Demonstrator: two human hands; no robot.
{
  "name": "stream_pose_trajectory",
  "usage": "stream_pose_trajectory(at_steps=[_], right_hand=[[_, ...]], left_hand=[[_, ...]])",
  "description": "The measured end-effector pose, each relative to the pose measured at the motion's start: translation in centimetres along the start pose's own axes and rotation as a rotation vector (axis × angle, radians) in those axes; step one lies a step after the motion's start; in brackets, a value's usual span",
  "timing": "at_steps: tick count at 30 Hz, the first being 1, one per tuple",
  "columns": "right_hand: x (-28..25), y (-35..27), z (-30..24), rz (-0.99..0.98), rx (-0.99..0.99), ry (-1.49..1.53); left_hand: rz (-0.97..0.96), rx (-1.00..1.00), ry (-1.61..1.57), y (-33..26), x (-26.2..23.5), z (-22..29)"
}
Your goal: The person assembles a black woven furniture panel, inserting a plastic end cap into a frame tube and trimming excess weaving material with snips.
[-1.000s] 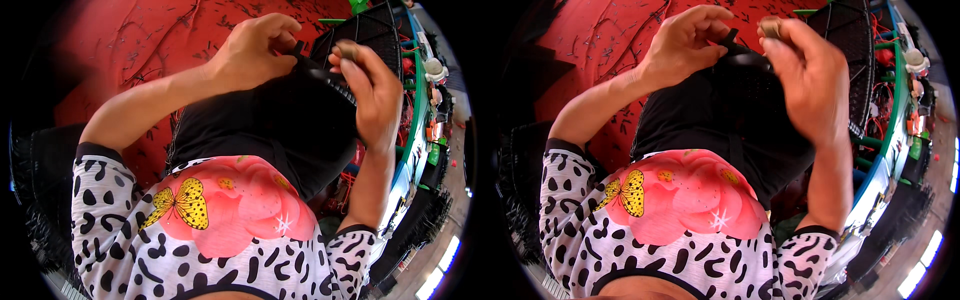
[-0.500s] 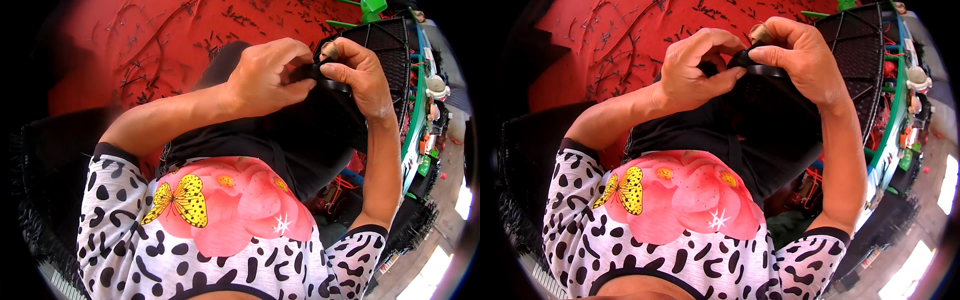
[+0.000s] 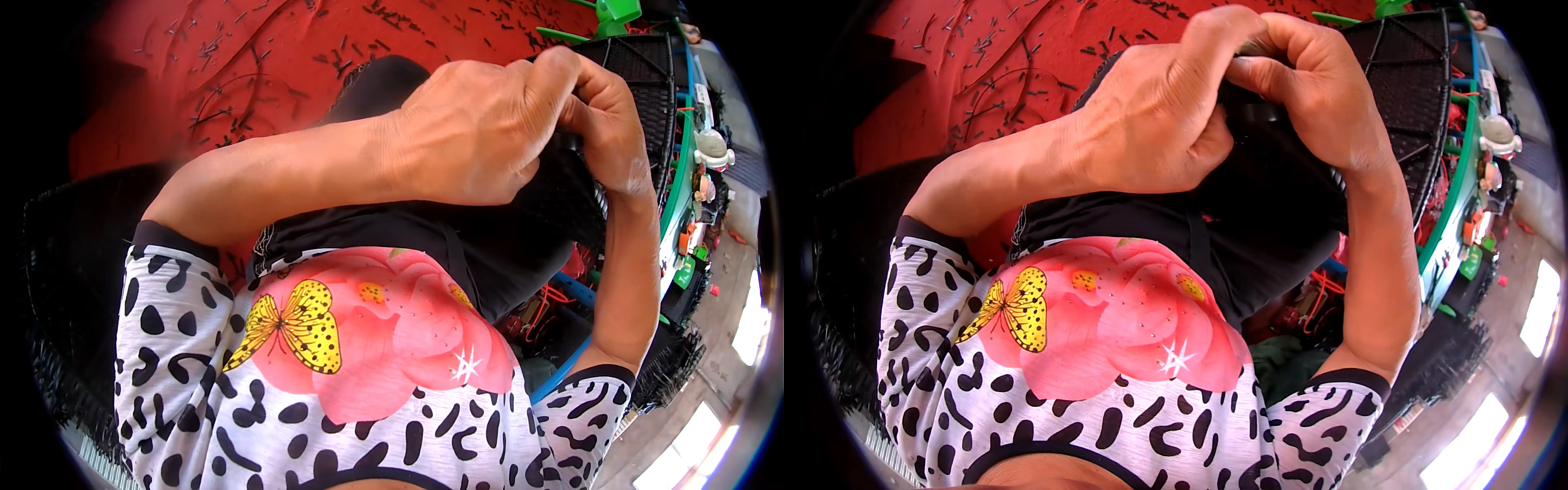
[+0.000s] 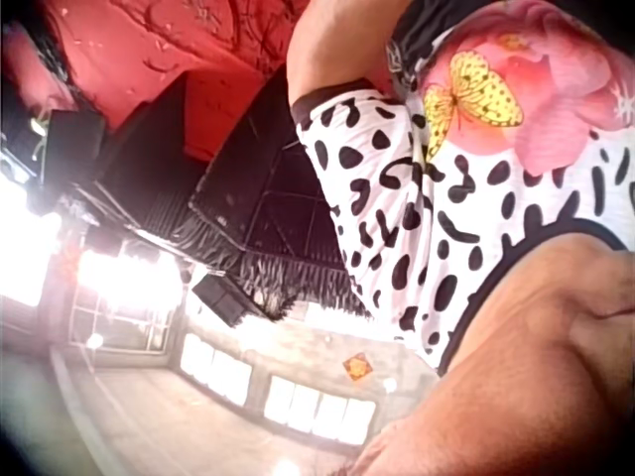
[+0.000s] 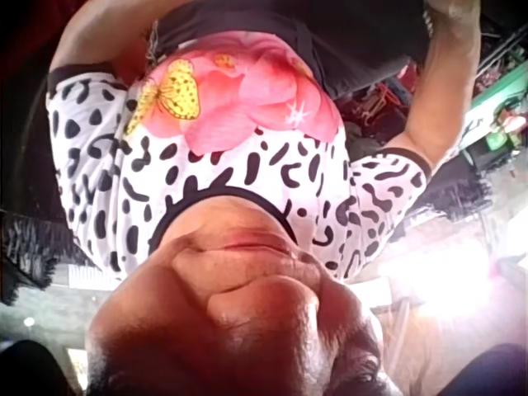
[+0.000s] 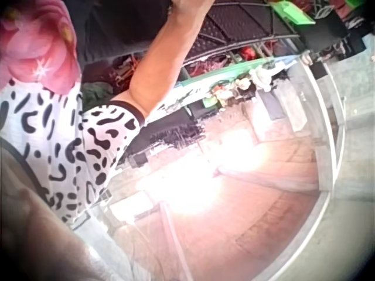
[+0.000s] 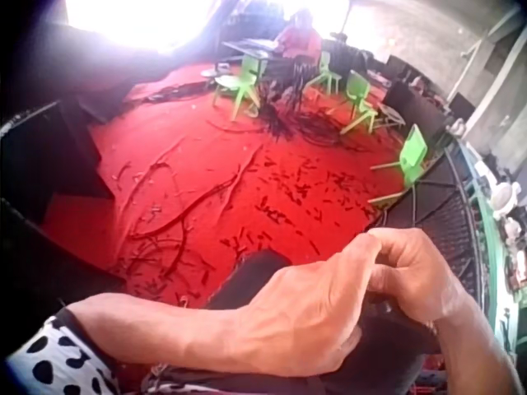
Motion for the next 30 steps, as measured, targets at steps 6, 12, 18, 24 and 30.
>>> stream_pose_trajectory(at_steps=[6, 12, 18, 24, 30], right_hand=[[0.3, 0.0, -0.5, 0.013, -0.07, -0.168], [0.8, 0.0, -1.0, 0.06, -0.155, -0.357], [0.3, 1.0, -0.1, -0.035, 0.031, -0.258], [-0.3, 2.3, 0.9, -0.092, 0.142, -0.149], [-0.1, 1.6, 1.5, -0.012, 0.114, -0.085]], left_hand=[[0.068, -0.069, -0.117, -0.4, -0.6, -1.1], [0.319, 0.035, -0.005, -1.0, -1.8, -1.1], [0.056, -0.09, -0.194, 0.1, -1.1, -1.4], [0.047, -0.197, -0.216, 0.8, -0.9, -1.9], [0.048, -0.264, -0.158, -0.1, -1.0, -2.1]])
Point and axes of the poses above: each hand's wrist, its own y-axis towards the middle knuckle, its own x-axis out of the palm, z = x × y, the point moved 6 cm from there along y, towards the middle knuckle, and after that the axes turned 8 degrees about -x, right-handed, at the moved point
